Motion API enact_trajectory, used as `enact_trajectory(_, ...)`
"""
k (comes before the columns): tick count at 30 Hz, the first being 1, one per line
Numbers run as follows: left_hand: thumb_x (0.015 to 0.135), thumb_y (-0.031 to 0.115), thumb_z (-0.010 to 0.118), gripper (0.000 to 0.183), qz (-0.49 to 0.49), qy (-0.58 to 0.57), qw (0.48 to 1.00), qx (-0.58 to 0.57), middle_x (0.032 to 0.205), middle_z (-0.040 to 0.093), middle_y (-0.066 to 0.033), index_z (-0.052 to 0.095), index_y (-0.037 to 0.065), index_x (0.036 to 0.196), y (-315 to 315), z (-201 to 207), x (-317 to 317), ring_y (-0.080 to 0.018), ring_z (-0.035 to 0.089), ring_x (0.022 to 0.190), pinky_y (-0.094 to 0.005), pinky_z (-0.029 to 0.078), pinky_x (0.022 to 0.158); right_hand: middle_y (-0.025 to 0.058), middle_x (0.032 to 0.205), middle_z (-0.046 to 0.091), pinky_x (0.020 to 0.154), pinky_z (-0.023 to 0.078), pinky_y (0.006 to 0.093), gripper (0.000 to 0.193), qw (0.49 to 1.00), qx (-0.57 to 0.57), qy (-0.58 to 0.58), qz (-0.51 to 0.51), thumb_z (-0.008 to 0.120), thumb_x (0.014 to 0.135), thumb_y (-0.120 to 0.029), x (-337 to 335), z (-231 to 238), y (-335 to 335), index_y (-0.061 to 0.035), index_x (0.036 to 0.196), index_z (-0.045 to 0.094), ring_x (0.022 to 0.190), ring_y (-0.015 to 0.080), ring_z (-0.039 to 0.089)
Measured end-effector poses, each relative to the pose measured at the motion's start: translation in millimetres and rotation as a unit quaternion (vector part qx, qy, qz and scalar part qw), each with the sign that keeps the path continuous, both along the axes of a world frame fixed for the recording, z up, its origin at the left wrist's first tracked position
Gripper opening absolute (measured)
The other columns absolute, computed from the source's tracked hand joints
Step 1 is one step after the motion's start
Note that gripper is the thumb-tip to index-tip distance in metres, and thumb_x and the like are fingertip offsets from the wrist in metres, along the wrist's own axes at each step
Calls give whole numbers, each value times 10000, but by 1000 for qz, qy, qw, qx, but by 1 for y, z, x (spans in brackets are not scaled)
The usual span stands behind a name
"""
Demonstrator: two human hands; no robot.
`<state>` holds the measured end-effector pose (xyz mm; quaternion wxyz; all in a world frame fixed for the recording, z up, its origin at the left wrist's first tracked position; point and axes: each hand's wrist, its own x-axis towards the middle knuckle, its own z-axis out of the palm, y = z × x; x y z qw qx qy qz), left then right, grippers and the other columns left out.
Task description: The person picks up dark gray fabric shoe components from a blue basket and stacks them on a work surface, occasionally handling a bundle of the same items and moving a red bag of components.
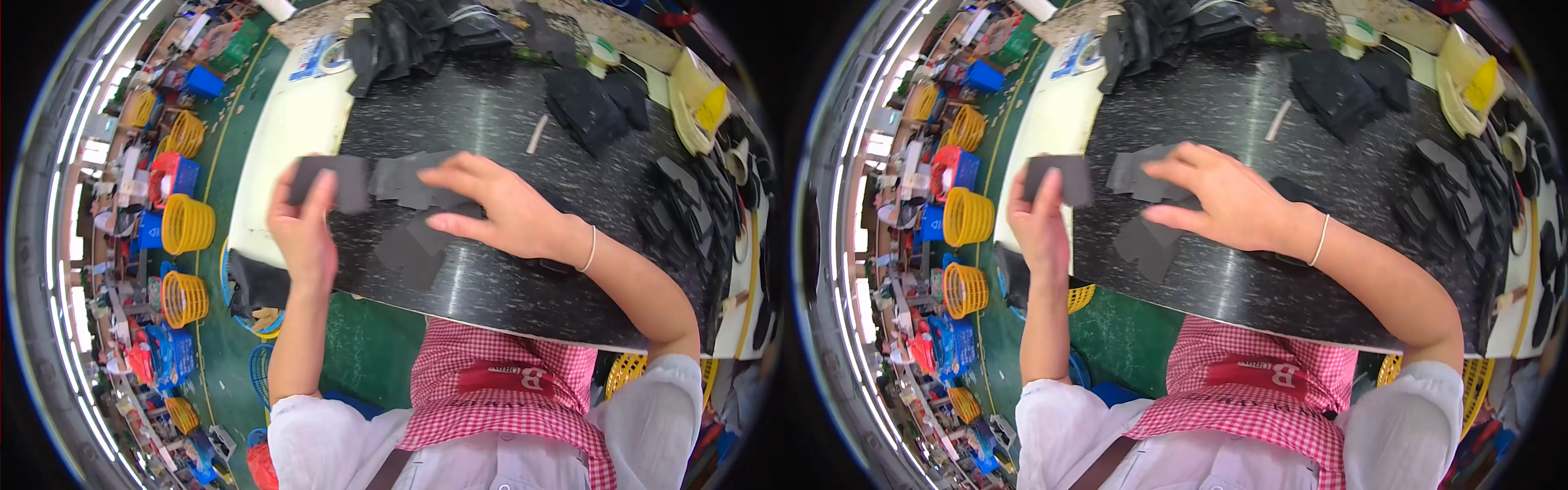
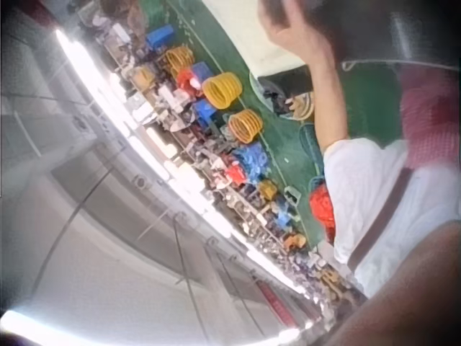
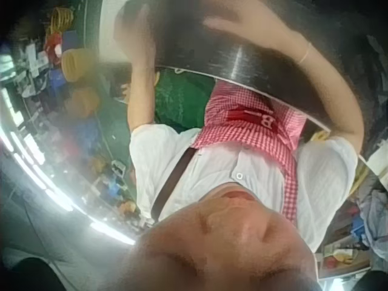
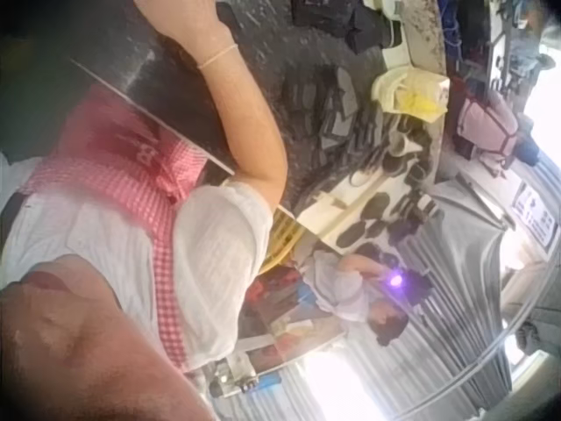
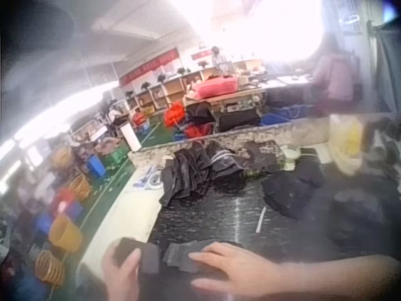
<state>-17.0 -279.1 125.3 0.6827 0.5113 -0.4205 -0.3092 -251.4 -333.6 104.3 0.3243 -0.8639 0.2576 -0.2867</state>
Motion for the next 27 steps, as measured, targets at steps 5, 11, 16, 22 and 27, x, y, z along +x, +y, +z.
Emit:
enact_trajectory(5, 875, 36, 668, 249, -236, 67, 966, 83, 936, 662, -64, 621, -4, 1117, 18, -6, -69, -89, 632, 712, -228, 510, 585, 21, 685, 643, 534, 466, 200, 147, 920, 350, -158, -75, 680, 847, -70, -36, 33, 27, 12, 968, 667, 578, 47, 580)
enact_trajectory(11, 855, -3, 654, 432, -359, -157, 910, 136, 719, 599, -8, 539, 43, 1269, 1, -8, -111, -50, 556, 568, -195, 432, 508, 5, 625, 546, 494, 440, 226, 257, 915, 319, -108, -223, 645, 871, -59, -93, 20, 57, -21, 1119, 590, 559, 50, 570)
enact_trajectory(16, 841, 32, 665, 400, -384, -255, 875, 147, 666, 560, 15, 559, 71, 1225, -7, -22, -119, -34, 506, 535, -201, 395, 496, 42, 606, 492, 478, 418, 238, 269, 939, 257, -14, -228, 635, 863, -36, -99, 2, 60, -36, 1112, 534, 531, 84, 578)
enact_trajectory(22, 797, 120, 717, 271, -321, -560, 761, -69, 671, 607, -24, 610, 83, 1043, -10, -29, -117, -131, 539, 492, -255, 422, 481, 77, 663, 558, 512, 472, 335, 190, 974, -38, 85, -207, 651, 838, -121, -98, -12, 53, -50, 985, 555, 560, 236, 605)
enact_trajectory(27, 796, 132, 701, 151, -295, -515, 801, -76, 734, 626, -63, 648, 64, 920, -34, 3, -122, -230, 576, 579, -345, 469, 569, 73, 829, 575, 637, 499, 352, 148, 913, -252, 101, -303, 655, 806, -144, -117, 14, -37, -46, 907, 609, 765, 252, 603)
